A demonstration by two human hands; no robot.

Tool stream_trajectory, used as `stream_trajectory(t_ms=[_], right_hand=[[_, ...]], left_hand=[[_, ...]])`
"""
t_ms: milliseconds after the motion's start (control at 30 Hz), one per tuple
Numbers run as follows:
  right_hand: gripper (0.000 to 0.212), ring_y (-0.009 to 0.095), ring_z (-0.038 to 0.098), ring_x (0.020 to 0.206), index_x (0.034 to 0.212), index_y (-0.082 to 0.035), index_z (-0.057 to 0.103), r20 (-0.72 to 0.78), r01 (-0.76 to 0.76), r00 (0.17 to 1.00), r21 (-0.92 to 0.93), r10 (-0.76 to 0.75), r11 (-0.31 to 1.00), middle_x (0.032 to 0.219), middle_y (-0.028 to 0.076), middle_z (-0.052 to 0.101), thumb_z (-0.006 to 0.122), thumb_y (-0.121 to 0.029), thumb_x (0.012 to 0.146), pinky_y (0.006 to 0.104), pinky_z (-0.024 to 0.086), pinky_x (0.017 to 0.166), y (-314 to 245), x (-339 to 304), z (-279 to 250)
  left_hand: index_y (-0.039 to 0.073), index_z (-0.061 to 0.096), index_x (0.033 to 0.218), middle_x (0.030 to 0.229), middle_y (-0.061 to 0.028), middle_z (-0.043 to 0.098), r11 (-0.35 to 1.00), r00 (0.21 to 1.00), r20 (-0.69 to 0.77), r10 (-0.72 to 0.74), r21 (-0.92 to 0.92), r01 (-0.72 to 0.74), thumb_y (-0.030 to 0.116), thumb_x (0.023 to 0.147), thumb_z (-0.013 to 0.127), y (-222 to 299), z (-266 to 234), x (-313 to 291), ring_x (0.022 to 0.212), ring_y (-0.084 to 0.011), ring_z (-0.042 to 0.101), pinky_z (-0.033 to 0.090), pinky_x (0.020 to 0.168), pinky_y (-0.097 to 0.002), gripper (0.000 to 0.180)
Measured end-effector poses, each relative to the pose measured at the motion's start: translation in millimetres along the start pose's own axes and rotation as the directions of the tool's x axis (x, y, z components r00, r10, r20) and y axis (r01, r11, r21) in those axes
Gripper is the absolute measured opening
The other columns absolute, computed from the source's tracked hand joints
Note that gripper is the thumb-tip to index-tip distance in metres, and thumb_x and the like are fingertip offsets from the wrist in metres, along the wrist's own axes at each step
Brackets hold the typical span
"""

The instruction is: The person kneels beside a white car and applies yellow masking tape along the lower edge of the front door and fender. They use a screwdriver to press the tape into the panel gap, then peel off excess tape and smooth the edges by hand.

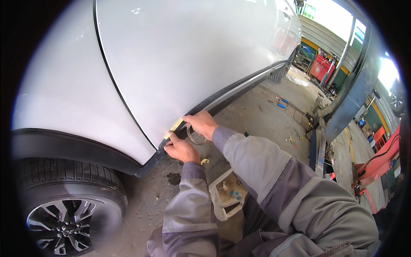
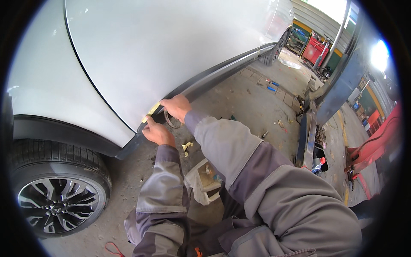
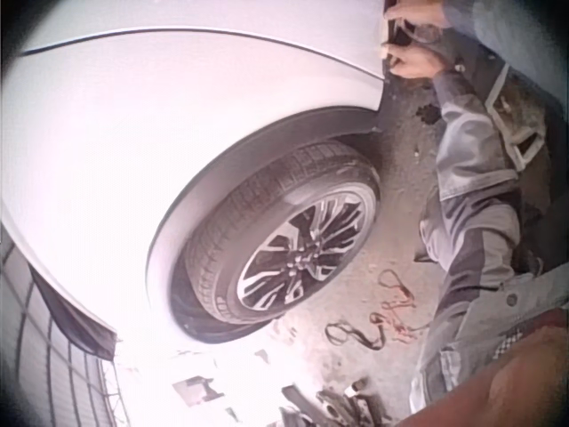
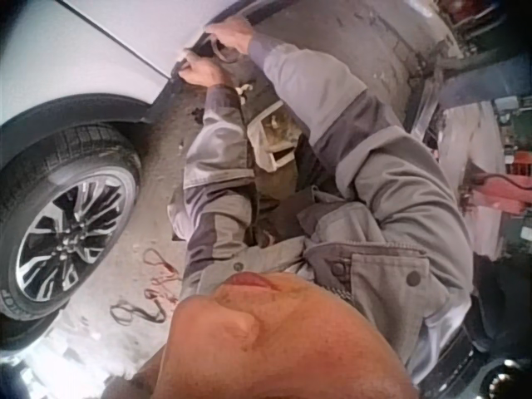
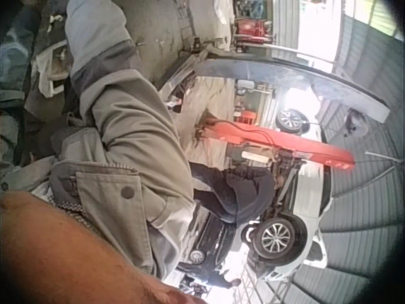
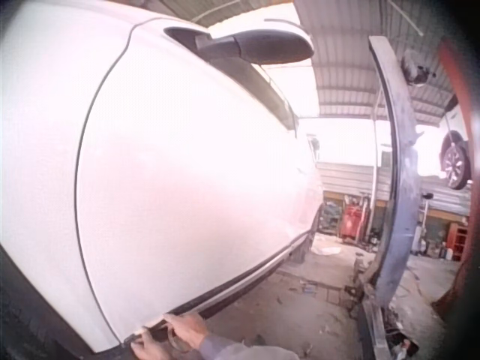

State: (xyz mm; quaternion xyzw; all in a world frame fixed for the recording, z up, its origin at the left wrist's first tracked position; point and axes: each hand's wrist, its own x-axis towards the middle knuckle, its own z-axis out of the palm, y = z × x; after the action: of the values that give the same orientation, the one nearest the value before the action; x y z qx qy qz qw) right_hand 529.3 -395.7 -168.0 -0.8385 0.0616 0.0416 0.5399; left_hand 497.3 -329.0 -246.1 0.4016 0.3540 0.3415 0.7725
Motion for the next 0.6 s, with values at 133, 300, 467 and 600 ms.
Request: stream_trajectory(t_ms=[133, 300, 467, 600], right_hand=[[0.048, 0.03, 0.073, 0.078, 0.088, 0.01, 0.075, 0.076, 0.222, 0.974, -0.122, -0.214, 0.967, 0.084, 0.022, 0.075, 0.08, -0.037, 0.077, 0.0415, 0.054, 0.072, 8.7, -7.7, 7.4], [0.046, 0.022, 0.069, 0.075, 0.09, 0.008, 0.076, 0.028, 0.222, 0.975, -0.134, -0.221, 0.966, 0.085, 0.016, 0.075, 0.084, -0.035, 0.076, 0.0375, 0.052, 0.068, 11.3, -2.9, 19.8], [0.04, 0.014, 0.064, 0.072, 0.09, 0.008, 0.076, 0.035, 0.2, 0.979, -0.015, -0.199, 0.98, 0.083, 0.01, 0.074, 0.083, -0.03, 0.081, 0.0339, 0.05, 0.064, 13.7, -4.4, 18.7], [0.04, 0.019, 0.068, 0.075, 0.092, 0.009, 0.075, 0.043, 0.191, 0.98, 0.031, -0.192, 0.981, 0.086, 0.015, 0.075, 0.081, -0.03, 0.082, 0.0365, 0.052, 0.068, 12.9, -6.1, 18.9]], left_hand=[[-0.005, 0.052, 0.092, 0.096, -0.0178, 0.062, 0.987, 0.992, 0.105, -0.064, -0.143, 0.079, 0.035, 0.1, 0.066, -0.6, -2.4, -1.1, 0.085, -0.0225, 0.058, 0.05, 0.079, -0.0406, 0.044], [-0.007, 0.051, 0.097, 0.101, -0.0177, 0.063, 0.986, 0.995, 0.074, -0.066, -0.148, 0.076, 0.036, 0.103, 0.061, -1.9, -1.5, 0.8, 0.088, -0.0209, 0.06, 0.053, 0.078, -0.0365, 0.044], [-0.009, 0.05, 0.105, 0.107, -0.0187, 0.063, 0.953, 0.99, 0.131, -0.05, -0.29, 0.086, 0.035, 0.108, 0.051, -1.7, -0.6, 0.6, 0.093, -0.0224, 0.062, 0.056, 0.082, -0.0369, 0.045], [-0.011, 0.05, 0.109, 0.109, -0.0197, 0.062, 0.942, 0.988, 0.137, -0.071, -0.315, 0.111, 0.036, 0.11, 0.048, 1.1, -1.2, -0.8, 0.093, -0.0232, 0.063, 0.056, 0.082, -0.0371, 0.046]])
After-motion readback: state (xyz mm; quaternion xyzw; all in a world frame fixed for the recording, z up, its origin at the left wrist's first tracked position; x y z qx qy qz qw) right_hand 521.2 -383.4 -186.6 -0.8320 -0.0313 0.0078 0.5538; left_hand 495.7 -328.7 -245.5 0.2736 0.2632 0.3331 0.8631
